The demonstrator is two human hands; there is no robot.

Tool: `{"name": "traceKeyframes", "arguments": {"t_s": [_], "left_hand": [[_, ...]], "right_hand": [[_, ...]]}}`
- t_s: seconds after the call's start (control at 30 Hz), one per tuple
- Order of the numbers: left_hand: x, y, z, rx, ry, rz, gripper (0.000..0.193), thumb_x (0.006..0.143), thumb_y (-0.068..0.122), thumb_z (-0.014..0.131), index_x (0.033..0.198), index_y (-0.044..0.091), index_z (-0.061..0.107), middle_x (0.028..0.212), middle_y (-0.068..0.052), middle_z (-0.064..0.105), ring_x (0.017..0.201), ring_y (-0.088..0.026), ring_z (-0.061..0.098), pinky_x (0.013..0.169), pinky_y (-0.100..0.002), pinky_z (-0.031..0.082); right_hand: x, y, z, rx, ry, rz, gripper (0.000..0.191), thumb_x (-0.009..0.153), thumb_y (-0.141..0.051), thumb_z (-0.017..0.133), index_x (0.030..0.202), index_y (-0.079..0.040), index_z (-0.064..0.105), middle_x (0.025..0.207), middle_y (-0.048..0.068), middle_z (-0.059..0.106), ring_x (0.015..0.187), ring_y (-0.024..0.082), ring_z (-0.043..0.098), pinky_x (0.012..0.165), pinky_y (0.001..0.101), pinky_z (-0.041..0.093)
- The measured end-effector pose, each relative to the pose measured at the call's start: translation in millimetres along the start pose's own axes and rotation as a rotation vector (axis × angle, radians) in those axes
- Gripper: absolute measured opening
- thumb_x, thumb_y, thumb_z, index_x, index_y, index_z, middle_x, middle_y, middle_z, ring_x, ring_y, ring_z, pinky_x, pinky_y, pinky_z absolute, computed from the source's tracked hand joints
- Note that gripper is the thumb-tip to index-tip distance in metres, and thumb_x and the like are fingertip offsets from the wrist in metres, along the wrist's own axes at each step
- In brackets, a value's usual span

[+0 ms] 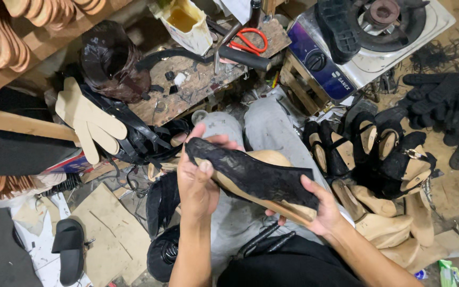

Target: The person holds a black shoe upper on a wooden last and works around its edge with a hand tool, hammering and trimming the material. They then pull the finished shoe off the last, press and smooth the insole by hand, and set the shoe aside.

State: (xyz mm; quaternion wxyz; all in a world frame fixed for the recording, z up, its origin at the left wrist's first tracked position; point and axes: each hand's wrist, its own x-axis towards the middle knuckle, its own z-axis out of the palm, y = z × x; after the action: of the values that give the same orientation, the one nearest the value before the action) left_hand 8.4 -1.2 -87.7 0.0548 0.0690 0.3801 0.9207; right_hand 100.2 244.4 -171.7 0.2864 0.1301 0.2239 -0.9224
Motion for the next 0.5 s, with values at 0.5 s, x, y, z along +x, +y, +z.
{"name": "traceKeyframes", "arguments": {"t_s": [0.5], "left_hand": [[-10, -13, -7, 0.045, 0.08, 0.082, 0.062, 0.096, 0.017, 0.078, 0.143, -0.002, 0.043, 0.121, -0.02, 0.065, 0.121, -0.037, 0.064, 0.115, -0.055, 0.047]], "right_hand": [[31, -22, -19, -0.054, 0.001, 0.003, 0.072, 0.095, -0.045, 0.054, 0.141, 0.01, 0.046, 0.114, 0.036, 0.067, 0.086, 0.05, 0.072, 0.064, 0.0516, 0.061]]}}
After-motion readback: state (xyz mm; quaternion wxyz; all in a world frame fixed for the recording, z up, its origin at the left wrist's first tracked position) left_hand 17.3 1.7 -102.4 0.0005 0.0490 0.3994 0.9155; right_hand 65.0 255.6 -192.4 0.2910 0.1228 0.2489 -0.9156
